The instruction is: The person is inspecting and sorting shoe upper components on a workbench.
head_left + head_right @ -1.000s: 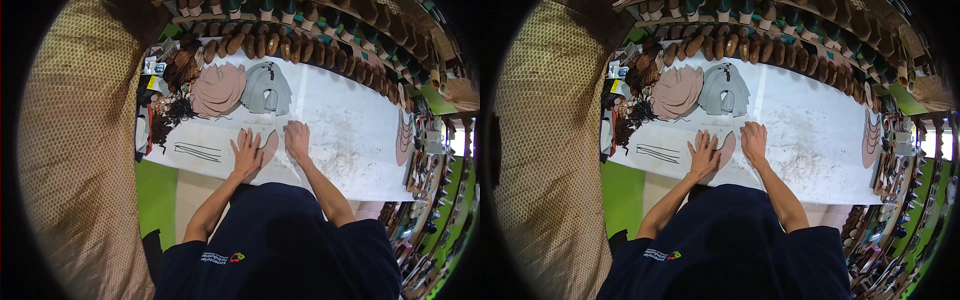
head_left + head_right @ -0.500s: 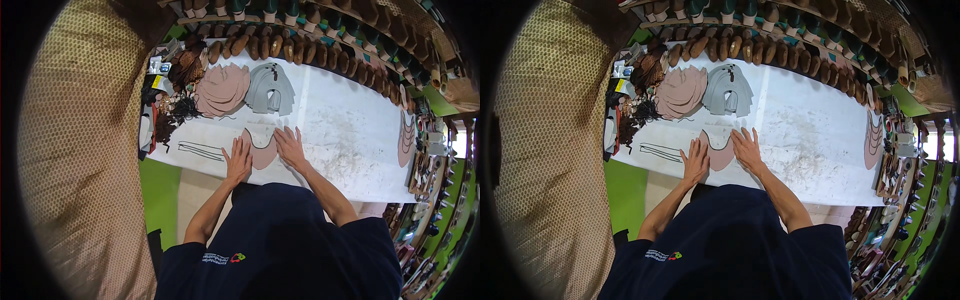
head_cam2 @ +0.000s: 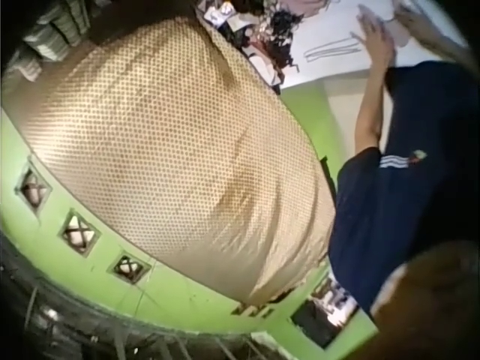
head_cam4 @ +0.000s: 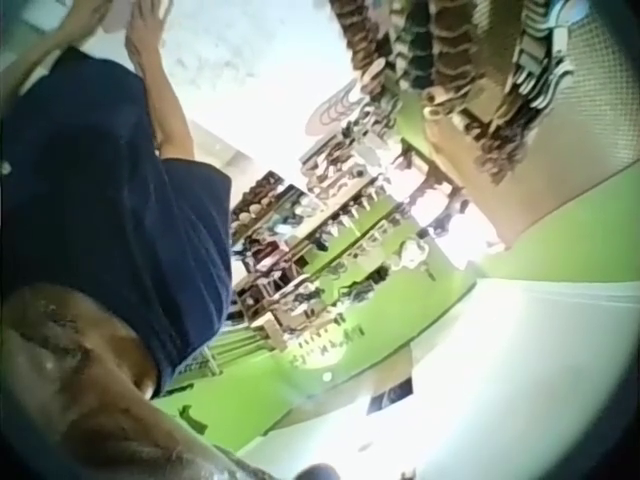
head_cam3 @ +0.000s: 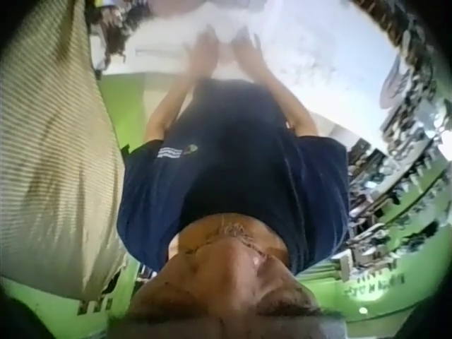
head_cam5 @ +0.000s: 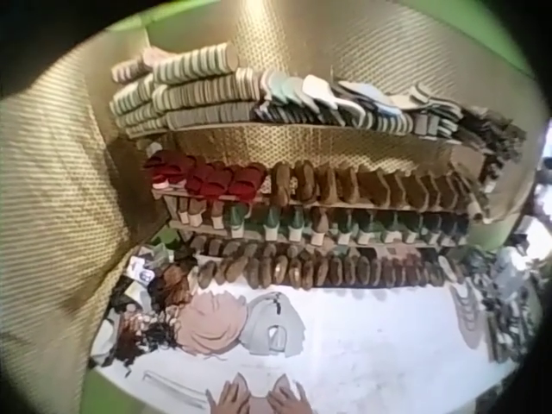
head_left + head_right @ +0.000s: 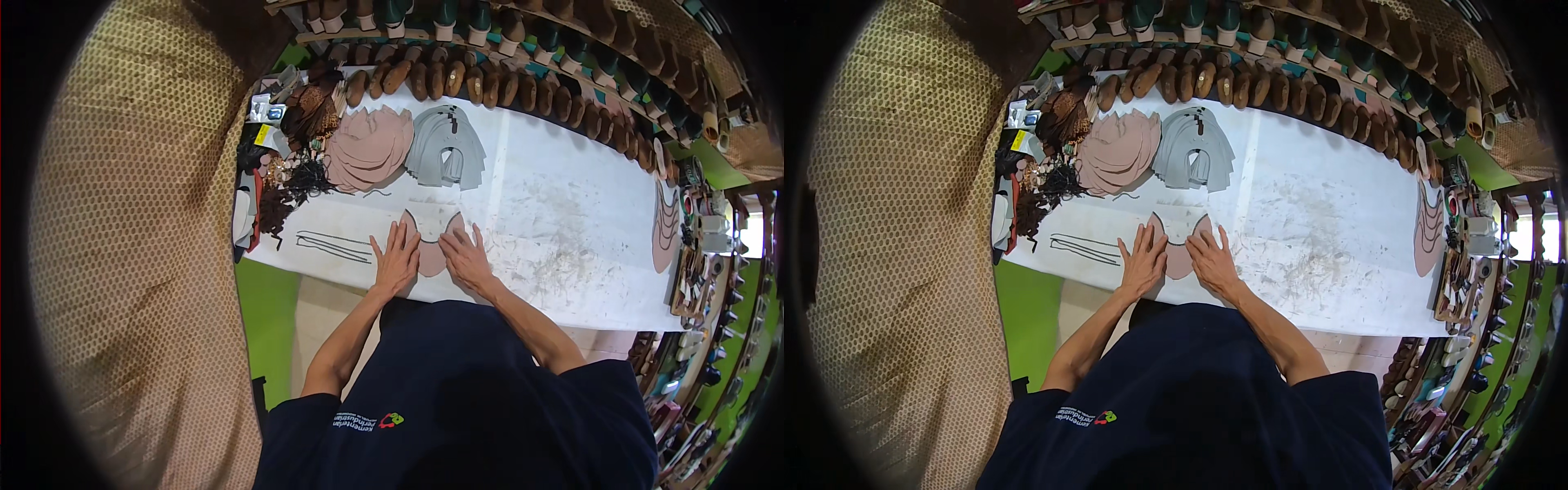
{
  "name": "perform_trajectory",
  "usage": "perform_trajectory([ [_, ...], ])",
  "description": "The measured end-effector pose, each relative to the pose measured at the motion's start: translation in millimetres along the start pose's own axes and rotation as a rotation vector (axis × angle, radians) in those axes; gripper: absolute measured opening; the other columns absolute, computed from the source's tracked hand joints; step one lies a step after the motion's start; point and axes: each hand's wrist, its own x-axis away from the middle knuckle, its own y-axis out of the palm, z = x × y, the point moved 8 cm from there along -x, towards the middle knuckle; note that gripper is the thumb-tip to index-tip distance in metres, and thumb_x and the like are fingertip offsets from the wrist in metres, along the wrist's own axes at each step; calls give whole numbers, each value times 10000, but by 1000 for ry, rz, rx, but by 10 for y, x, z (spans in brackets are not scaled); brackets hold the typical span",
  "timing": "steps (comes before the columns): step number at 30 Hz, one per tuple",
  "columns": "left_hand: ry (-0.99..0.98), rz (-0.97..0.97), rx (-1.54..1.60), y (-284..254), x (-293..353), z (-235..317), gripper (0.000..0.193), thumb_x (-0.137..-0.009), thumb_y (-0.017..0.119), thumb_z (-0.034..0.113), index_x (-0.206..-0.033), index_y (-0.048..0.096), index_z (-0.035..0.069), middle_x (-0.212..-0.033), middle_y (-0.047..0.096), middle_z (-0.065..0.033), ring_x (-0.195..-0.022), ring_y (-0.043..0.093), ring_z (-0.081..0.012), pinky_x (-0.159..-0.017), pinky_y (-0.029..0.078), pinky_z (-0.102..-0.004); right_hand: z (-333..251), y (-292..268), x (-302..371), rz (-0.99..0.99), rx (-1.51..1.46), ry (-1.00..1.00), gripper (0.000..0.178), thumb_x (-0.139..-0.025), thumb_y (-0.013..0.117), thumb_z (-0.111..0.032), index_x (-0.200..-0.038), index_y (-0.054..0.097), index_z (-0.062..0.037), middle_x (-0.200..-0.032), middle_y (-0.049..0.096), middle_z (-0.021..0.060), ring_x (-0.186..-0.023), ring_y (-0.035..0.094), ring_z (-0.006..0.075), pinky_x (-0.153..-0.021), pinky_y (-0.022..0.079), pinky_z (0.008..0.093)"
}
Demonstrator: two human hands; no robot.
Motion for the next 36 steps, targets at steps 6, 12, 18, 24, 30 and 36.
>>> perform_trajectory([
  [6, -10, 7, 52, -90, -145, -98, 558, -1063, 498, 299, -1615, 426, 258, -1763, 191, -126, -1634, 140, -352, -1175, 5, -821, -186, 86, -122, 43, 1, 22, 467, -924, 650, -185, -1376, 628, -69, -1342, 586, 53, -1339, 496, 282, -1254, 209, 640],
  [12, 25, -46, -65, -133, -371, -325, 592, -1076, 489, 331, -1650, 366, 255, -1766, 160, -150, -1633, 105, -386, -1155, 10, -840, -339, 237, -175, -4, 32, 89, 473, -935, 645, -207, -1390, 611, -84, -1298, 584, 68, -1293, 516, 279, -1243, 229, 647],
  [18, 90, -146, -81, -128, -522, -381, 643, -1051, 514, 346, -1664, 340, 264, -1778, 112, -143, -1638, 78, -379, -1147, -21, -847, -486, 249, -277, 84, 74, 156, 459, -933, 645, -208, -1375, 631, -84, -1270, 591, 61, -1267, 533, 264, -1239, 243, 625],
  [24, 147, -119, 1, -119, -533, -486, 702, -1023, 555, 370, -1675, 318, 261, -1786, 76, -141, -1641, 64, -377, -1143, -47, -843, -550, 281, -346, 108, 105, 268, 456, -943, 643, -207, -1385, 640, -96, -1264, 594, 54, -1256, 540, 255, -1240, 241, 605],
  [30, 214, -72, 3, -137, -554, -560, 696, -1008, 589, 410, -1651, 370, 260, -1783, 83, -148, -1637, 94, -380, -1146, -37, -839, -578, 240, -481, 142, 133, 378, 464, -953, 645, -232, -1413, 635, -172, -1259, 598, 68, -1249, 543, 265, -1228, 263, 590],
  [36, 261, -94, -35, -168, -631, -559, 653, -988, 629, 447, -1597, 468, 275, -1777, 114, -145, -1635, 112, -373, -1152, -28, -835, -513, 333, -689, 177, 192, 453, 476, -952, 675, -305, -1417, 645, -209, -1183, 589, 51, -1159, 565, 248, -1182, 320, 584],
])
